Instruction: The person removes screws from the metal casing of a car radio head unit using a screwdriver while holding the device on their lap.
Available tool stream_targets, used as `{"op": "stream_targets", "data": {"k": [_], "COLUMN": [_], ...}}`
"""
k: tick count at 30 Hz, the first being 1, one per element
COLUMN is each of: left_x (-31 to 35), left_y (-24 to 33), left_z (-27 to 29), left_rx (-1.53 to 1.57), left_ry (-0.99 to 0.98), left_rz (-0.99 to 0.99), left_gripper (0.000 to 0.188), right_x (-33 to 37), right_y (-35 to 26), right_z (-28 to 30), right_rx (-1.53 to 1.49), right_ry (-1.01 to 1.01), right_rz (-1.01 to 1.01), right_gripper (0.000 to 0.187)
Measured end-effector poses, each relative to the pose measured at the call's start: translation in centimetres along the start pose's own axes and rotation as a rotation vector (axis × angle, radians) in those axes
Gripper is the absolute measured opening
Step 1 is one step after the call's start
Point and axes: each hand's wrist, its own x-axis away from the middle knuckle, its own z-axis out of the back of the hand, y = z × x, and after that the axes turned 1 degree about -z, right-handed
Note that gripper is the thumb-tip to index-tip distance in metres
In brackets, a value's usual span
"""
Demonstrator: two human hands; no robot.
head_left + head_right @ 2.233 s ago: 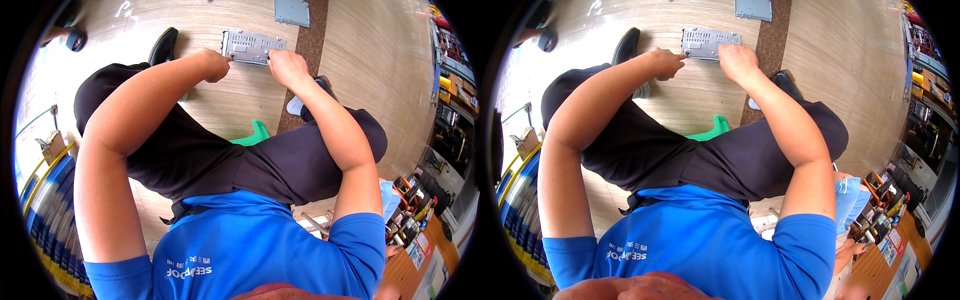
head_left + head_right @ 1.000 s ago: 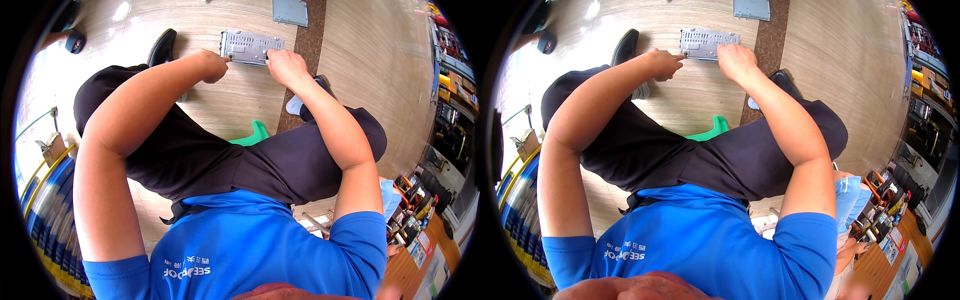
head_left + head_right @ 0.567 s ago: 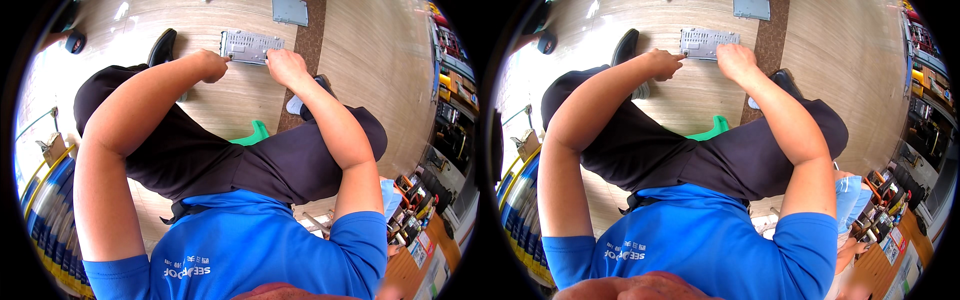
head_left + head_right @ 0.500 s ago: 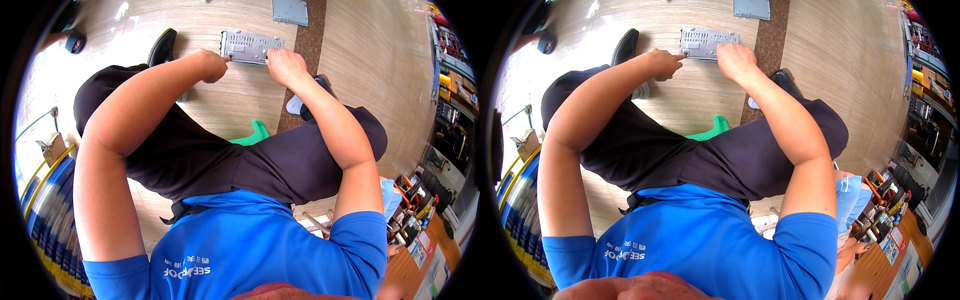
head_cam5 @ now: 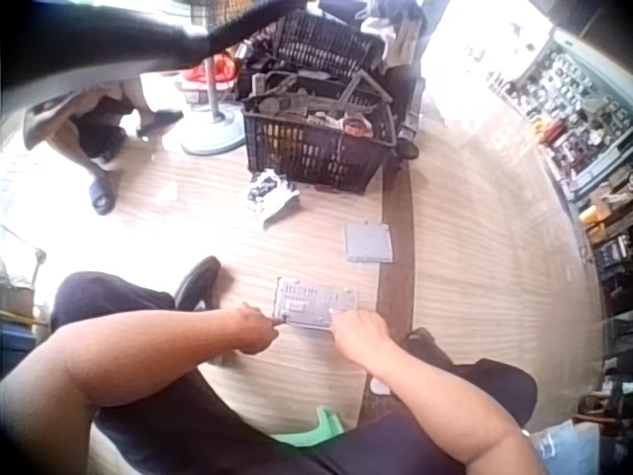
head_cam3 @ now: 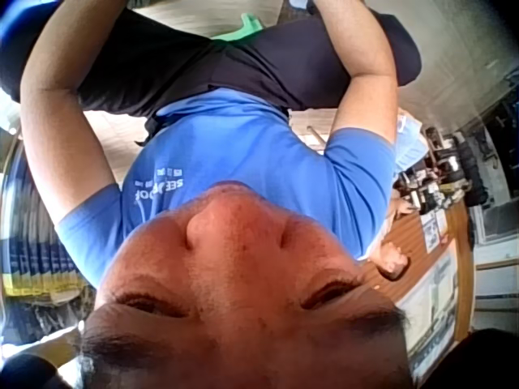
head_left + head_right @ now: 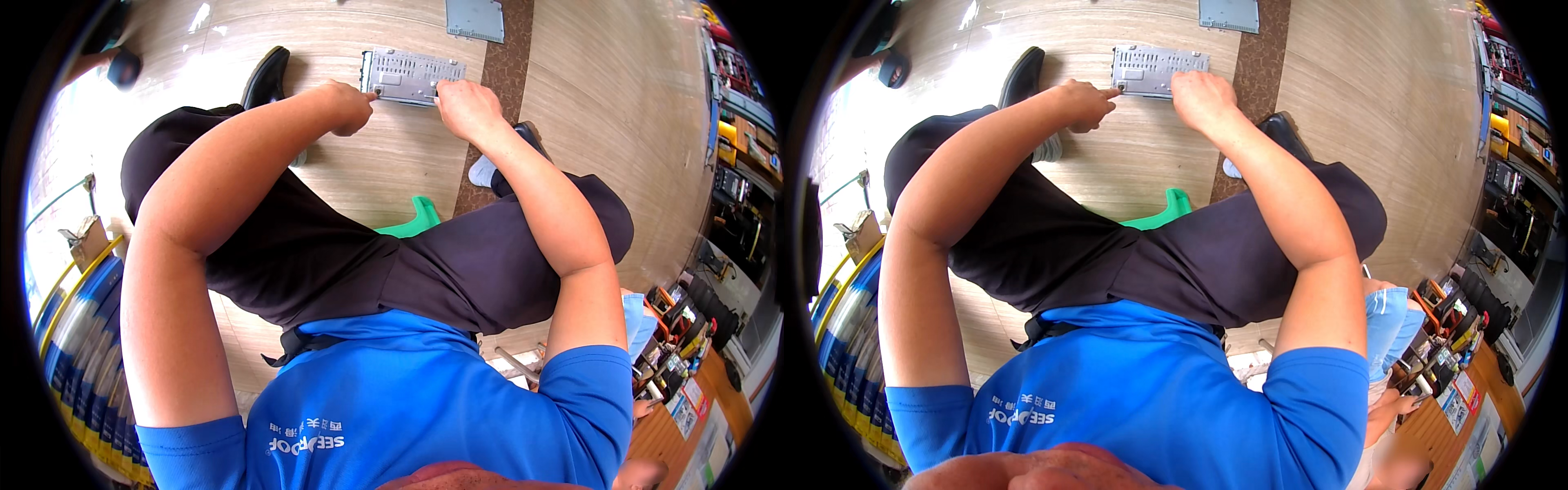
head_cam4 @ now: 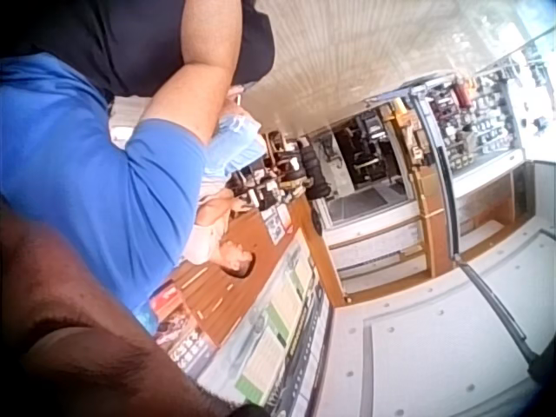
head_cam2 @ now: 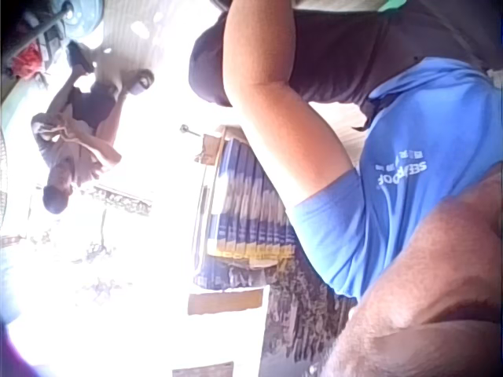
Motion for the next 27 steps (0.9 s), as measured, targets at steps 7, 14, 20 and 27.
{"op": "stream_targets", "data": {"k": [7, 14, 20, 27], "left_x": [0.1, 0.5, -2.2, -0.1], "left_y": [0.2, -0.2, -0.4, 0.8], "left_z": [0.5, 0.2, 0.1, 0.1], "left_rx": [-0.055, -0.043, 0.069, 0.137], "left_ry": [-0.011, -0.106, -0.066, -0.079], "left_rz": [-0.020, -0.020, -0.058, -0.011], "left_gripper": [0.052, 0.048, 0.027, 0.029], "right_x": [0.3, -0.5, 2.3, 9.2], "right_y": [0.5, 0.6, -0.8, -10.2], "right_z": [-0.1, -0.4, 7.0, 14.1], "right_rx": [-0.039, -0.025, -0.600, -1.093], "right_ry": [0.027, 0.005, 0.295, 0.269], "right_rz": [0.011, 0.032, 0.187, 0.987], "right_gripper": [0.023, 0.018, 0.023, 0.027]}}
